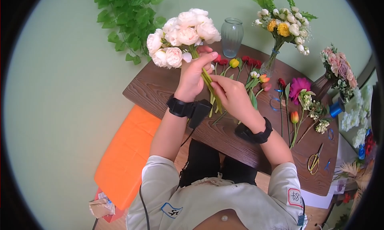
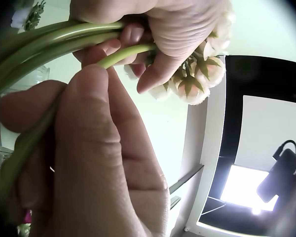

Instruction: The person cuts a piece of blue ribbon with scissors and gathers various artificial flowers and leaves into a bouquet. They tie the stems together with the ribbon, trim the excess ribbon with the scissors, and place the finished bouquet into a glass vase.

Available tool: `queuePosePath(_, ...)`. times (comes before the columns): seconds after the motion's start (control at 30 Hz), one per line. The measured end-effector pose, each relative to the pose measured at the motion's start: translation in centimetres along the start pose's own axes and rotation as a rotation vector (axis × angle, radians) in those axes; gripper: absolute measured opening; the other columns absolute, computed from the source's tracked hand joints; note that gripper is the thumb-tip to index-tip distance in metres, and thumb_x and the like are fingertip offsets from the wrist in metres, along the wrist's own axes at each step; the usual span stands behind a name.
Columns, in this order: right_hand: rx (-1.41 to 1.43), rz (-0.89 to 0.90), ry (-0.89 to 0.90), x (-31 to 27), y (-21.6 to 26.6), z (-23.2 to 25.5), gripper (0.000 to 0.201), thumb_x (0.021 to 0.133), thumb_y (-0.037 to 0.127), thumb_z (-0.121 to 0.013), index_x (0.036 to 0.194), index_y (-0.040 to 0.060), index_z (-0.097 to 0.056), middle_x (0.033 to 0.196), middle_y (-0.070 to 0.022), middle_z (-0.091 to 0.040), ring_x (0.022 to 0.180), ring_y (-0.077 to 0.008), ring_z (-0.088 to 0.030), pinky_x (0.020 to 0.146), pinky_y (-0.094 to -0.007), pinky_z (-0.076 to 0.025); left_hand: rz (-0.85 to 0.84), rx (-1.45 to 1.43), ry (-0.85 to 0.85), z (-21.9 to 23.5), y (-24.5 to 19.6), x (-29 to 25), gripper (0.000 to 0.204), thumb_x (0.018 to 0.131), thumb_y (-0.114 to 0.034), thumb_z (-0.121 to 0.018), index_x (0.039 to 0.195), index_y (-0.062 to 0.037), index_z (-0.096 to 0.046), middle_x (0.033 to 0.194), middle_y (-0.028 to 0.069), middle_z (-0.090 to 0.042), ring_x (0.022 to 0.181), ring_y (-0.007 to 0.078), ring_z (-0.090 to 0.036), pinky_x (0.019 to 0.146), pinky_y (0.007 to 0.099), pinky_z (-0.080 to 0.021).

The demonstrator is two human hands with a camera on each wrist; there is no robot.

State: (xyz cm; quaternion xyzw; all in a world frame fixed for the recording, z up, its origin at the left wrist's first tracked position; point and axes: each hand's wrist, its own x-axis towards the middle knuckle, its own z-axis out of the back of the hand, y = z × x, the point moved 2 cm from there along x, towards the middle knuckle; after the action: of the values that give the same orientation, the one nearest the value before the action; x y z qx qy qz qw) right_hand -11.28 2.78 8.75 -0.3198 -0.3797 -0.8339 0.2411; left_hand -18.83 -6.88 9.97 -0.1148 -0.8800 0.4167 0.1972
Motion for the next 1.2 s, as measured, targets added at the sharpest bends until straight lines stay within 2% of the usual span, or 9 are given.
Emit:
queuePosePath(0.27,-0.103,-0.08,0.126,0.3,-0.6,0.0,0.013,0.08,0.011,-0.049,0.076,-0.0001,-0.044,0.064,-0.0169,-0.052,0.061,-0.0349,-0.052,0.052,-0.0413,-0.041,-0.006,-0.008,0.029,0.1,0.8,0.2,0.011,0.075,-0.001,-0.053,0.084,-0.0063,-0.05,0.061,-0.0056,-0.038,0.046,0.002,-0.029,0.042,0.0175,-0.022)
queuePosePath(0.4,-0.11,-0.051,0.101,0.2,-1.0,-0.1,0.01,0.077,0.01,-0.053,0.079,0.0016,-0.049,0.064,-0.0176,-0.054,0.06,-0.0344,-0.054,0.051,-0.0394,-0.041,-0.035,0.027,0.008,0.7,1.5,0.2,0.013,0.074,0.0,-0.054,0.086,-0.0048,-0.051,0.071,-0.0033,-0.045,0.052,0.0025,-0.034,0.042,0.0165,-0.025)
queuePosePath(0.7,-0.27,-0.054,0.19,0.3,-1.4,-0.5,0.013,0.078,0.012,-0.052,0.075,0.0011,-0.046,0.061,-0.0171,-0.053,0.057,-0.035,-0.052,0.05,-0.041,-0.041,-0.091,-0.006,0.077,0.4,2.0,0.5,0.011,0.075,0.0,-0.055,0.083,-0.0045,-0.05,0.068,-0.0031,-0.046,0.049,0.0025,-0.034,0.042,0.0174,-0.025)
queuePosePath(0.87,-0.34,-0.153,0.173,0.4,-0.4,0.4,0.022,0.075,0.017,-0.056,0.079,-0.0009,-0.044,0.07,-0.0146,-0.056,0.068,-0.0325,-0.055,0.06,-0.0402,-0.044,-0.018,0.07,0.062,0.6,1.8,0.1,0.008,0.077,-0.005,-0.055,0.072,-0.0088,-0.049,0.059,-0.0051,-0.04,0.049,0.0025,-0.032,0.044,0.0184,-0.024)
queuePosePath(1.0,0.033,-0.026,0.067,-0.2,-3.1,-1.1,0.025,0.074,0.018,-0.058,0.087,0.0003,-0.045,0.074,-0.0091,-0.058,0.068,-0.0251,-0.057,0.06,-0.0365,-0.045,-0.042,0.047,0.017,1.0,3.0,0.0,0.016,0.079,-0.007,-0.051,0.065,-0.0103,-0.044,0.052,-0.0044,-0.033,0.046,0.0038,-0.027,0.043,0.0205,-0.021)
queuePosePath(1.07,0.443,-0.193,0.338,-0.4,-4.5,-2.0,0.03,0.074,0.015,-0.056,0.097,0.0012,-0.044,0.082,-0.0085,-0.057,0.073,-0.019,-0.056,0.066,-0.0314,-0.044,-0.046,0.045,0.025,0.3,3.5,-0.4,0.016,0.079,-0.008,-0.052,0.066,-0.0101,-0.043,0.053,-0.0042,-0.033,0.047,0.0043,-0.028,0.043,0.0206,-0.021)
queuePosePath(1.1,0.443,-0.192,0.338,-0.2,-5.1,-2.0,0.03,0.074,0.015,-0.056,0.097,0.0012,-0.044,0.082,-0.0085,-0.057,0.073,-0.019,-0.056,0.066,-0.0314,-0.044,-0.051,0.042,0.033,0.0,3.6,-0.8,0.016,0.078,-0.008,-0.052,0.066,-0.01,-0.042,0.054,-0.004,-0.033,0.048,0.0049,-0.028,0.044,0.0207,-0.022)
queuePosePath(1.17,0.638,-0.548,0.81,-0.2,-5.9,-2.8,0.036,0.073,0.015,-0.056,0.103,0.0011,-0.042,0.081,-0.0078,-0.056,0.07,-0.0157,-0.054,0.066,-0.0266,-0.043,0.008,0.156,-0.024,0.1,3.4,-1.4,0.016,0.079,-0.01,-0.051,0.067,-0.0094,-0.041,0.058,-0.0039,-0.034,0.052,0.0051,-0.029,0.046,0.0202,-0.024)
queuePosePath(1.2,0.637,-0.547,0.812,-0.4,-5.8,-2.9,0.036,0.073,0.015,-0.056,0.103,0.0011,-0.042,0.081,-0.0078,-0.056,0.07,-0.0157,-0.054,0.066,-0.0266,-0.043,-0.049,0.116,0.104,0.1,3.4,-1.2,0.015,0.08,-0.011,-0.05,0.068,-0.0086,-0.041,0.059,-0.0037,-0.035,0.053,0.0055,-0.029,0.048,0.0202,-0.025)
